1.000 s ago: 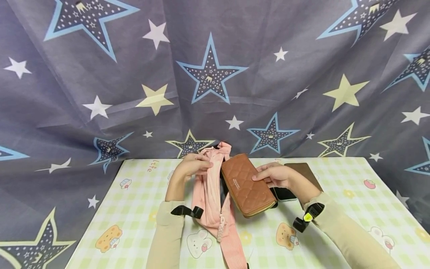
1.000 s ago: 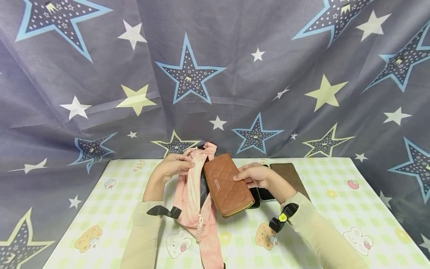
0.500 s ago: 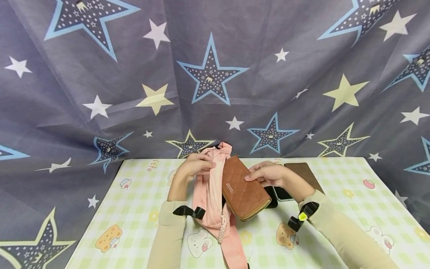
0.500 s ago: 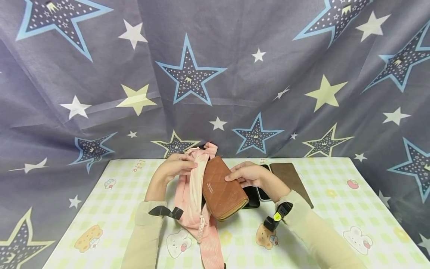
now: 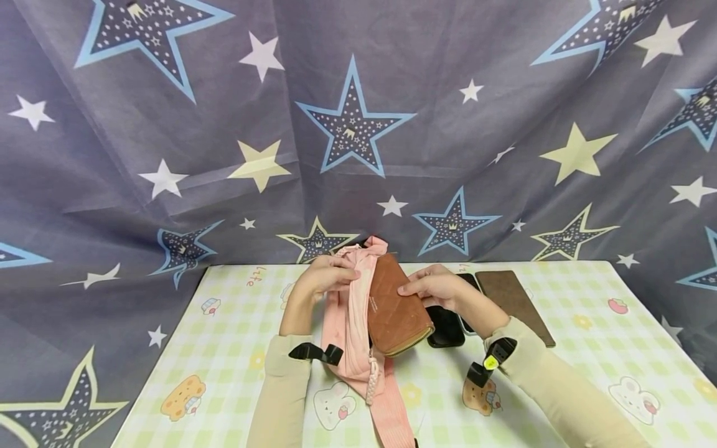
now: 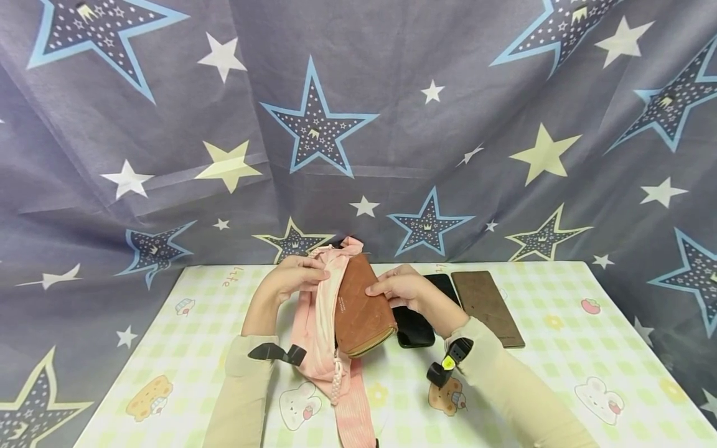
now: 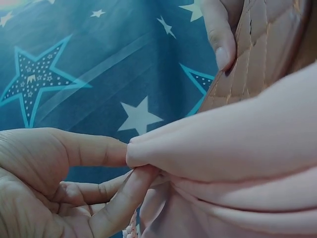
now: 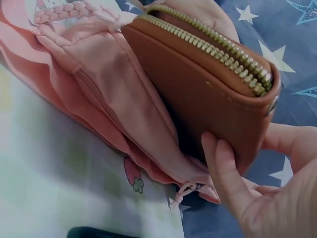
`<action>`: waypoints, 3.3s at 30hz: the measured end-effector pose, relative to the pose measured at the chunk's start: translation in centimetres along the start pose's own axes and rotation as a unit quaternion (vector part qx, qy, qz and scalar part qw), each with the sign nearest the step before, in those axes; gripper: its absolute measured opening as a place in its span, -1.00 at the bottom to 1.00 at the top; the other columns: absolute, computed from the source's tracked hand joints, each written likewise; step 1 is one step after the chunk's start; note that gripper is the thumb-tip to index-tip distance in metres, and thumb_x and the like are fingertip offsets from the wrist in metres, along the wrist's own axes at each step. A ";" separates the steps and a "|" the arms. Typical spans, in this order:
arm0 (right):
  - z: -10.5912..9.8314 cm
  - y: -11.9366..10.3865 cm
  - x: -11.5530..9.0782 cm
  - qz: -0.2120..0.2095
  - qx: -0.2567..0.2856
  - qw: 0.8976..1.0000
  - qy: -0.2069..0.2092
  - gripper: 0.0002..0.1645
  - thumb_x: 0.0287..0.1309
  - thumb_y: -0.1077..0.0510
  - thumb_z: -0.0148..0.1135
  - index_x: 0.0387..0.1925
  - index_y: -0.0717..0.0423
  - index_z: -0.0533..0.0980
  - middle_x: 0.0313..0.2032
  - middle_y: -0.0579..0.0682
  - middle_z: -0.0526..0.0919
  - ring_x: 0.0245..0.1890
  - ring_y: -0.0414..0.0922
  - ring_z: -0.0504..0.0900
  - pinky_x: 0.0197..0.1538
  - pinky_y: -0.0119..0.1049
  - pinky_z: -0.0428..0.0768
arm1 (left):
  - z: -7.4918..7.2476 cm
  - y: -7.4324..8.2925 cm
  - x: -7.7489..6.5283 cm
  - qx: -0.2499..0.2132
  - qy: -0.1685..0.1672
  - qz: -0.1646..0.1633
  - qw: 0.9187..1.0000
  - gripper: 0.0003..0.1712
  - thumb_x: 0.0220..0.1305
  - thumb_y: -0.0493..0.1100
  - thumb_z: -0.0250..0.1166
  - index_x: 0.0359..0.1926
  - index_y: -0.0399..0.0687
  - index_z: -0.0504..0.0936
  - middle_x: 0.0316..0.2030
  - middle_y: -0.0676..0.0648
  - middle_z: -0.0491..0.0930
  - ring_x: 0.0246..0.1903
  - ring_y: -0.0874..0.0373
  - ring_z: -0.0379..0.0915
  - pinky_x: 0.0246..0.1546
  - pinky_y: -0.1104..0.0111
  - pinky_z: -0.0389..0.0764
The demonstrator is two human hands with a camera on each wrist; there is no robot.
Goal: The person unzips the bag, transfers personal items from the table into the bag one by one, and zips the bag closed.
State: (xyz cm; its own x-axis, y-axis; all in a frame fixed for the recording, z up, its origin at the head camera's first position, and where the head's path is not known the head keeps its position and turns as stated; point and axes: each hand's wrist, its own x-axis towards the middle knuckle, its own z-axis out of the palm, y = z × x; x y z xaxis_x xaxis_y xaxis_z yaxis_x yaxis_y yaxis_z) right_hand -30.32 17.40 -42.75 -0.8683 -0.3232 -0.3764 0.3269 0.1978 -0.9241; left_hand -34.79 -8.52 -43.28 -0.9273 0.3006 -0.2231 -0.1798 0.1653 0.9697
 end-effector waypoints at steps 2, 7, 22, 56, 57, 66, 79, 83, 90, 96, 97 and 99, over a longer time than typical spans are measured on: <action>0.4 0.1 0.0 0.000 -0.001 1.000 0.012 -0.80 0.21 0.26 0.33 -0.18 0.32 0.58 -0.47 -0.11 0.71 -0.41 -0.21 0.70 -0.21 -0.30 0.75 | 0.0 0.0 0.0 -0.001 0.000 -0.001 1.000 -0.80 0.24 -0.41 0.33 -0.12 -0.42 0.65 -0.44 0.08 0.62 -0.41 0.31 0.61 -0.30 0.47 0.74; 1.1 0.3 -0.2 0.006 -0.014 1.000 0.018 -0.66 0.24 0.16 0.36 -0.09 0.37 0.58 -0.43 -0.10 0.70 -0.36 -0.20 0.68 -0.14 -0.29 0.75 | 0.1 0.0 0.0 0.001 -0.001 -0.003 1.000 -0.85 0.24 -0.40 0.33 -0.17 -0.39 0.65 -0.47 0.10 0.62 -0.43 0.32 0.61 -0.30 0.50 0.73; 0.8 2.1 -2.5 0.008 -0.023 0.998 -0.053 -0.31 0.20 0.20 0.34 0.32 0.35 0.37 -0.26 0.02 0.77 -0.30 -0.12 0.78 -0.21 -0.26 0.75 | 0.1 -0.1 0.1 -0.001 0.011 0.011 1.000 -0.81 0.22 -0.42 0.30 -0.14 -0.44 0.62 -0.51 0.12 0.61 -0.49 0.36 0.58 -0.39 0.55 0.69; -0.1 0.0 -0.2 0.003 0.009 0.991 -0.133 -0.38 0.25 0.31 0.15 0.31 0.52 0.35 -0.27 -0.08 0.78 -0.27 -0.23 0.75 -0.17 -0.39 0.73 | -0.4 0.3 -0.2 0.001 0.020 -0.007 1.000 -0.72 0.25 -0.39 0.33 -0.04 -0.48 0.63 -0.41 0.04 0.67 -0.39 0.28 0.63 -0.27 0.50 0.73; 0.0 0.2 -0.2 0.004 0.022 0.992 -0.123 -0.38 0.25 0.32 0.14 0.31 0.52 0.34 -0.30 -0.09 0.77 -0.31 -0.23 0.75 -0.21 -0.41 0.74 | -0.4 0.3 -0.2 0.005 0.024 -0.009 1.000 -0.71 0.26 -0.38 0.33 -0.02 -0.48 0.63 -0.38 0.02 0.68 -0.36 0.26 0.64 -0.24 0.48 0.74; 2.0 0.6 0.0 0.000 0.051 0.998 -0.025 -0.31 0.18 0.36 0.17 0.34 0.52 0.31 -0.34 -0.07 0.72 -0.37 -0.23 0.72 -0.30 -0.41 0.73 | 0.3 0.4 0.0 0.013 0.020 -0.011 1.000 -0.76 0.23 -0.37 0.35 -0.09 -0.44 0.67 -0.39 0.01 0.69 -0.35 0.25 0.64 -0.23 0.43 0.76; 2.9 0.7 0.7 0.009 0.027 0.999 0.038 -0.47 0.25 0.25 0.26 0.18 0.48 0.44 -0.35 -0.01 0.73 -0.38 -0.23 0.72 -0.31 -0.40 0.72 | 1.4 0.8 -0.3 0.004 0.018 0.004 1.000 -0.84 0.21 -0.39 0.35 -0.19 -0.41 0.69 -0.47 0.05 0.65 -0.44 0.29 0.61 -0.32 0.48 0.74; 2.2 0.9 0.4 0.023 -0.002 1.000 -0.014 -0.50 0.33 0.13 0.25 0.12 0.47 0.50 -0.35 -0.03 0.76 -0.34 -0.21 0.74 -0.21 -0.33 0.76 | 1.0 0.7 -0.3 0.001 0.024 0.008 1.000 -0.79 0.20 -0.39 0.35 -0.13 -0.44 0.68 -0.49 0.07 0.64 -0.47 0.30 0.59 -0.36 0.51 0.70; 2.0 1.4 0.4 0.014 0.044 0.999 -0.022 -0.64 0.28 0.28 0.21 0.01 0.50 0.53 -0.44 -0.07 0.74 -0.39 -0.25 0.71 -0.21 -0.35 0.74 | 0.8 0.9 -0.2 0.049 0.011 0.000 0.999 -0.79 0.23 -0.36 0.37 -0.14 -0.45 0.69 -0.47 0.05 0.64 -0.46 0.29 0.59 -0.36 0.48 0.73; 3.4 0.9 0.4 0.007 0.051 0.998 0.027 -0.57 0.28 0.30 0.21 0.07 0.59 0.48 -0.49 -0.06 0.70 -0.44 -0.25 0.70 -0.27 -0.39 0.74 | 1.2 0.9 -0.2 0.042 -0.007 -0.009 0.999 -0.88 0.22 -0.39 0.37 -0.24 -0.42 0.70 -0.57 0.07 0.54 -0.59 0.30 0.47 -0.53 0.52 0.58; 3.6 0.8 0.4 0.006 0.041 0.998 0.036 -0.57 0.28 0.30 0.22 0.06 0.58 0.48 -0.48 -0.06 0.70 -0.45 -0.26 0.70 -0.28 -0.40 0.74 | 1.1 1.0 -0.2 0.037 -0.009 -0.011 0.999 -0.86 0.23 -0.39 0.36 -0.20 -0.42 0.70 -0.55 0.07 0.55 -0.58 0.31 0.49 -0.52 0.52 0.59; 4.0 0.8 0.5 0.004 0.015 0.998 0.058 -0.61 0.26 0.29 0.26 0.01 0.54 0.52 -0.47 -0.03 0.70 -0.45 -0.25 0.69 -0.30 -0.40 0.73 | 0.9 1.0 -0.2 0.028 -0.010 -0.013 0.999 -0.78 0.25 -0.39 0.35 -0.12 -0.47 0.69 -0.52 0.07 0.58 -0.54 0.32 0.52 -0.48 0.54 0.63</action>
State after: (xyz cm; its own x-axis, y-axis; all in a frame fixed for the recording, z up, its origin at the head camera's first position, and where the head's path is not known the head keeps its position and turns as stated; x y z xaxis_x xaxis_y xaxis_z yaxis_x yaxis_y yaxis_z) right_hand -29.03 13.73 -43.92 -0.9023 -0.2112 -0.3757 0.3442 0.1716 -0.9231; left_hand -34.51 -7.61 -42.33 -0.9153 0.3147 -0.2514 -0.1850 0.2259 0.9564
